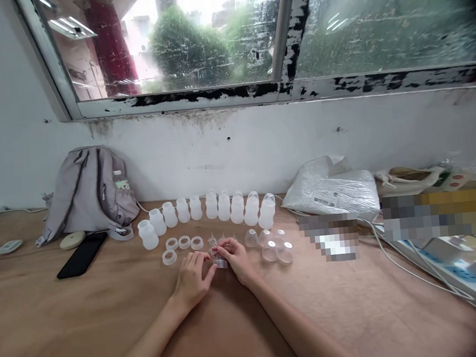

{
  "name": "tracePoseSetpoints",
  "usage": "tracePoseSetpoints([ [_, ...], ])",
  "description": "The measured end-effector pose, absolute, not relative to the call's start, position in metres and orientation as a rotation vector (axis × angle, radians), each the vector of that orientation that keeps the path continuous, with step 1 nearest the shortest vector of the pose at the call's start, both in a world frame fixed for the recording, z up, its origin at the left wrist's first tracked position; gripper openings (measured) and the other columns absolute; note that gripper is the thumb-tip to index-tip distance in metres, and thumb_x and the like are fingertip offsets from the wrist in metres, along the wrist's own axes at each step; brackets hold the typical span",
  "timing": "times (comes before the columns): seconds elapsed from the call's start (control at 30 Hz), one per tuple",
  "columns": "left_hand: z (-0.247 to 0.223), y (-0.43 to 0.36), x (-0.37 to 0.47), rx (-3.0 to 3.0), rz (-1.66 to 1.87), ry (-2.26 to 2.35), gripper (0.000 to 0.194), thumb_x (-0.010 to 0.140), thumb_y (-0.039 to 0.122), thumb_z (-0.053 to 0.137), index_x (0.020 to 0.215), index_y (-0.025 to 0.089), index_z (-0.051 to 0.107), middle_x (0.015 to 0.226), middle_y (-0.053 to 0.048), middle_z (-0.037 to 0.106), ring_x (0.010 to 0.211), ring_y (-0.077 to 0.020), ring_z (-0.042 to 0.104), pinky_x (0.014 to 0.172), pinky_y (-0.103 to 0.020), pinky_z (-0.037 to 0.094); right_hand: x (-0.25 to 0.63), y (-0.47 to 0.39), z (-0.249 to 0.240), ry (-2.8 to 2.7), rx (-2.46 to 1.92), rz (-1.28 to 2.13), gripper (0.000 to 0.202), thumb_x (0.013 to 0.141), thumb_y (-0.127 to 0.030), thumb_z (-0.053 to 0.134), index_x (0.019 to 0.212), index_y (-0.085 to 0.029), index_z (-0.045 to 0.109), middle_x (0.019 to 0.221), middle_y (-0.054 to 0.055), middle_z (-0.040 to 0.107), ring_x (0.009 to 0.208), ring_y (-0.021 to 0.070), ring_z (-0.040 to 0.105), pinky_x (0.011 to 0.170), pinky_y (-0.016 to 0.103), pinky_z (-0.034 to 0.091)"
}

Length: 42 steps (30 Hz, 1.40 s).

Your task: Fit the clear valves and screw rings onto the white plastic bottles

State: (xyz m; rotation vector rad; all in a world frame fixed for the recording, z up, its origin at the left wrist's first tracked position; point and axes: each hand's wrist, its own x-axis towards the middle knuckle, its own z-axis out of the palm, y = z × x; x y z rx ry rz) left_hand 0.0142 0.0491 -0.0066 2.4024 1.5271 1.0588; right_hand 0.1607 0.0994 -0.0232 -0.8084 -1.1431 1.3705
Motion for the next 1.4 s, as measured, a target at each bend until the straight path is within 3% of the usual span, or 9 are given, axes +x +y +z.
tracePoseSetpoints([
  [0.13, -0.005, 0.044, 0.018, 2.379, 0.98, 1.574, 0.03, 0.077, 0.043, 0.046, 0.093, 0.019, 0.052, 0.09, -0.007, 0.056, 0.083, -0.0229, 0.047, 0.073, -0.036, 0.035, 0.158, 0.089, -0.02, -1.253, -0.892, 1.07, 0.021, 0.064, -0.037, 0.065, 0.068, -0.021, 0.052, 0.063, 0.001, 0.061, 0.06, 0.0162, 0.056, 0.057, 0.027, 0.04],
  [0.33, -0.011, 0.044, 0.015, 2.506, 0.849, 1.553, 0.031, 0.077, 0.044, 0.047, 0.09, 0.017, 0.054, 0.089, -0.008, 0.057, 0.085, -0.024, 0.047, 0.074, -0.036, 0.035, 0.154, 0.076, -0.015, -1.624, -1.001, 0.674, 0.016, 0.072, -0.038, 0.056, 0.068, -0.023, 0.053, 0.063, 0.001, 0.055, 0.056, 0.014, 0.047, 0.056, 0.026, 0.034],
  [0.6, -0.017, 0.042, 0.01, 2.561, 0.781, 1.515, 0.04, 0.073, 0.047, 0.051, 0.099, 0.017, 0.052, 0.096, -0.009, 0.056, 0.091, -0.025, 0.046, 0.078, -0.038, 0.034, 0.147, 0.079, -0.025, -1.983, -1.307, 0.286, 0.033, 0.08, -0.042, 0.042, 0.059, -0.02, 0.054, 0.057, 0.005, 0.058, 0.053, 0.0143, 0.048, 0.051, 0.025, 0.024],
  [0.9, -0.016, 0.038, 0.007, 2.579, 0.853, 1.387, 0.038, 0.072, 0.042, 0.055, 0.102, 0.019, 0.051, 0.099, -0.007, 0.056, 0.093, -0.0228, 0.048, 0.081, -0.037, 0.036, 0.153, 0.082, -0.026, -2.048, -1.197, 0.364, 0.048, 0.084, -0.043, 0.035, 0.054, -0.017, 0.061, 0.054, 0.006, 0.061, 0.046, 0.0112, 0.046, 0.048, 0.023, 0.026],
  [1.1, -0.018, 0.036, 0.008, 2.618, 0.859, 1.363, 0.041, 0.073, 0.042, 0.055, 0.105, 0.018, 0.049, 0.102, -0.007, 0.056, 0.094, -0.0225, 0.048, 0.083, -0.037, 0.037, 0.154, 0.085, -0.028, -1.997, -1.141, 0.362, 0.04, 0.082, -0.04, 0.042, 0.051, -0.016, 0.053, 0.05, 0.001, 0.054, 0.048, 0.0099, 0.043, 0.048, 0.021, 0.03],
  [1.3, -0.019, 0.042, 0.007, 2.517, 0.901, 1.485, 0.034, 0.071, 0.03, 0.056, 0.103, 0.019, 0.05, 0.1, -0.006, 0.058, 0.094, -0.0227, 0.05, 0.083, -0.038, 0.034, 0.156, 0.077, -0.021, -1.996, -1.0, 0.388, 0.019, 0.079, -0.034, 0.049, 0.073, -0.017, 0.054, 0.069, 0.002, 0.054, 0.064, 0.0126, 0.049, 0.059, 0.022, 0.038],
  [1.4, -0.018, 0.043, 0.003, 2.432, 0.981, 1.596, 0.034, 0.068, 0.019, 0.056, 0.102, 0.019, 0.051, 0.102, -0.006, 0.058, 0.096, -0.022, 0.05, 0.085, -0.038, 0.032, 0.156, 0.072, -0.019, -2.084, -0.977, 0.393, 0.02, 0.075, -0.033, 0.053, 0.089, -0.018, 0.053, 0.082, 0.004, 0.056, 0.072, 0.0141, 0.051, 0.065, 0.024, 0.04],
])
